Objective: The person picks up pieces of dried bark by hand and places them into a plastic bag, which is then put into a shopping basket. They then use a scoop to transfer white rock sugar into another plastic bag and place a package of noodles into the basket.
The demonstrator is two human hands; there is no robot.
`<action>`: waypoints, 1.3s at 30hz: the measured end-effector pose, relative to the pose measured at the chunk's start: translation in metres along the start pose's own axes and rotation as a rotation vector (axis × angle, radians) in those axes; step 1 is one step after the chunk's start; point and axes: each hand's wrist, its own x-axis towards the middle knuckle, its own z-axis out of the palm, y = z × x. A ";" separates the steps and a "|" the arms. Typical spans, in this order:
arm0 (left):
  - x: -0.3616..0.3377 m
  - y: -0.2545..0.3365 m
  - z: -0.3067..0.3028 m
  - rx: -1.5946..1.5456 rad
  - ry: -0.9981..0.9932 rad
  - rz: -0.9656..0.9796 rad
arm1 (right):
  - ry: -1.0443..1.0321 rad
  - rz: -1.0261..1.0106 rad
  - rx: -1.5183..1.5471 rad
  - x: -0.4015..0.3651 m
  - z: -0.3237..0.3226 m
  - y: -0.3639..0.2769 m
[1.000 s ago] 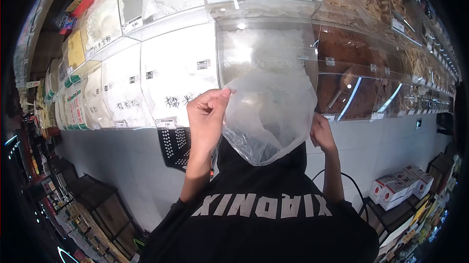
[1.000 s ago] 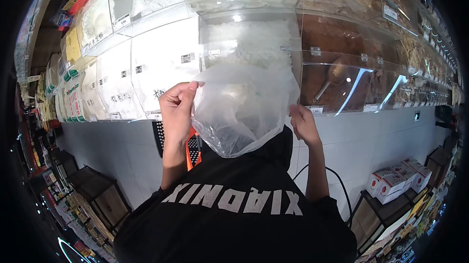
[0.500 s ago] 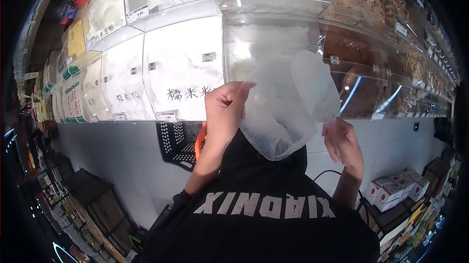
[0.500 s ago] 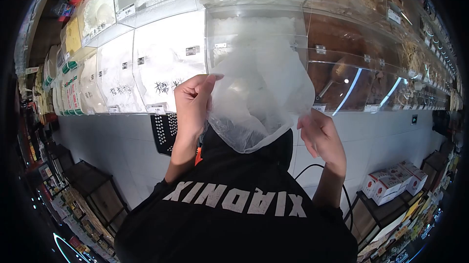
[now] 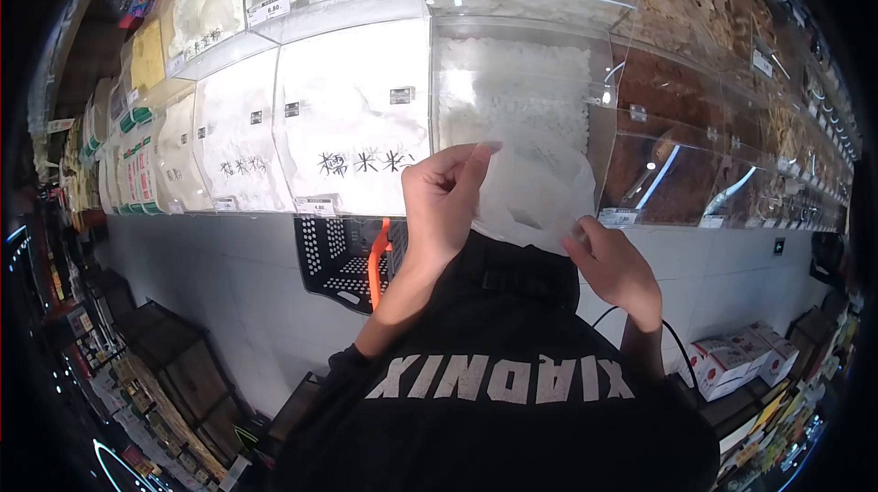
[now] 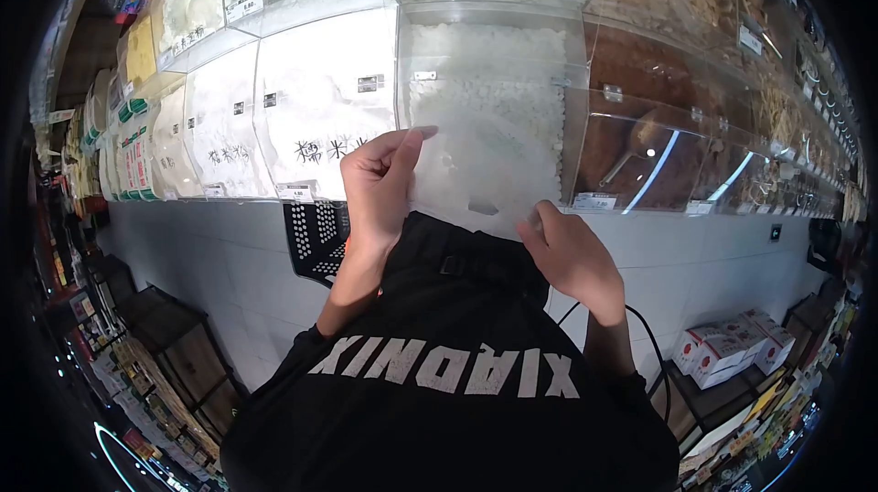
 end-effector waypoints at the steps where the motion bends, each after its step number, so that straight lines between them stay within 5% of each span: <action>1: -0.001 -0.002 0.000 0.014 -0.014 0.011 | 0.060 0.005 -0.108 0.008 0.009 0.005; 15: -0.004 -0.003 -0.007 -0.015 0.004 0.034 | 0.302 -0.084 -0.399 0.002 -0.011 -0.006; 22: -0.003 -0.010 -0.022 -0.103 0.133 0.037 | 0.127 -0.137 0.352 -0.025 -0.052 0.062; 24: -0.002 -0.013 -0.029 -0.091 0.166 0.032 | 0.124 -0.126 0.791 -0.019 -0.050 0.088; 26: -0.002 -0.015 -0.038 -0.110 0.165 0.036 | 0.149 -0.124 0.815 -0.005 -0.040 0.102; 29: -0.009 -0.015 -0.050 -0.013 0.214 0.038 | 0.143 0.156 0.779 0.021 -0.014 0.111; 39: -0.015 -0.018 -0.056 0.087 0.353 0.024 | 0.059 0.299 0.774 0.112 0.084 0.163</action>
